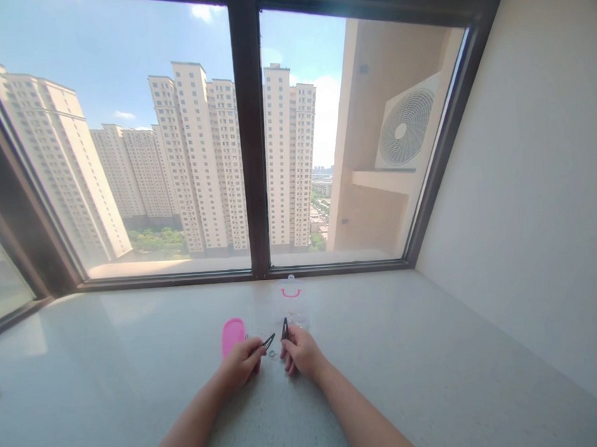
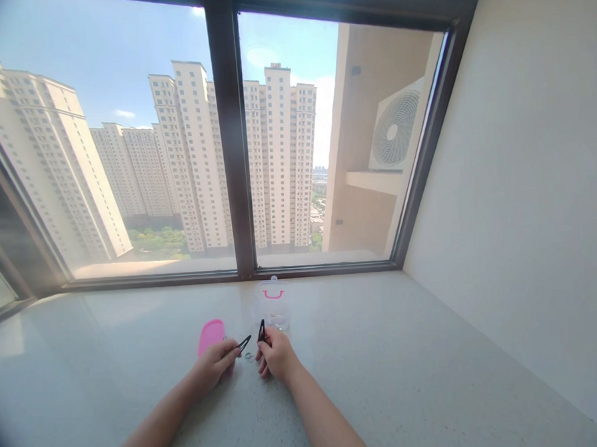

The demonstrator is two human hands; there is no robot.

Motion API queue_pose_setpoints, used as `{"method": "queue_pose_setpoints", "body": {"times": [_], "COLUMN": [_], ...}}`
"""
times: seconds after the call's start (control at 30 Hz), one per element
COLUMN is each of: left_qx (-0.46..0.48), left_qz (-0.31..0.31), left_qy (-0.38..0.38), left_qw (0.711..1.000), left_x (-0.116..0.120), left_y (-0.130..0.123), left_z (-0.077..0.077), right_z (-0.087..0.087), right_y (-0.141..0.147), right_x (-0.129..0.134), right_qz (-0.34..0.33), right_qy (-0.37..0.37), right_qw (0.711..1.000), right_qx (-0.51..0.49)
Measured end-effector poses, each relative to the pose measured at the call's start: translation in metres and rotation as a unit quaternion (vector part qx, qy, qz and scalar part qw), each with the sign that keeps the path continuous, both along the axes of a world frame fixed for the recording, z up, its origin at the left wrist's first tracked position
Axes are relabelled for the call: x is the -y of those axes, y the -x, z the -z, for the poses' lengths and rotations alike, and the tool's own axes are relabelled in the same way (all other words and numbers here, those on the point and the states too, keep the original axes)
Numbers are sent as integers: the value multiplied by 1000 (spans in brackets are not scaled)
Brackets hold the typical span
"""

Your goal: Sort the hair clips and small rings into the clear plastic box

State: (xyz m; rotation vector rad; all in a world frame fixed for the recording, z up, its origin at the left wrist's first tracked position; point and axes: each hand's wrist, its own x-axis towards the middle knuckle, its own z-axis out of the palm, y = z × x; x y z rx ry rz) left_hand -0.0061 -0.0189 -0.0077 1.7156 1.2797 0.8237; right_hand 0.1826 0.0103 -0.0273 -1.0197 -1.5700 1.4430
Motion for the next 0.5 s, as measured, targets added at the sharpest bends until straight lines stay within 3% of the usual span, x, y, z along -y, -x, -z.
{"method": "queue_pose_setpoints", "body": {"times": [0.27,0.5], "left_qx": [0,-4], "left_qz": [-21,-49], "left_qy": [-15,-33], "left_qw": [1000,998], "left_x": [0,5], "left_y": [0,-2], "left_z": [3,-4], "right_z": [-3,-2], "right_y": [0,0], "right_x": [5,6], "right_qz": [6,4], "right_qy": [-11,-1], "right_qw": [1000,1000], "right_qx": [0,7]}}
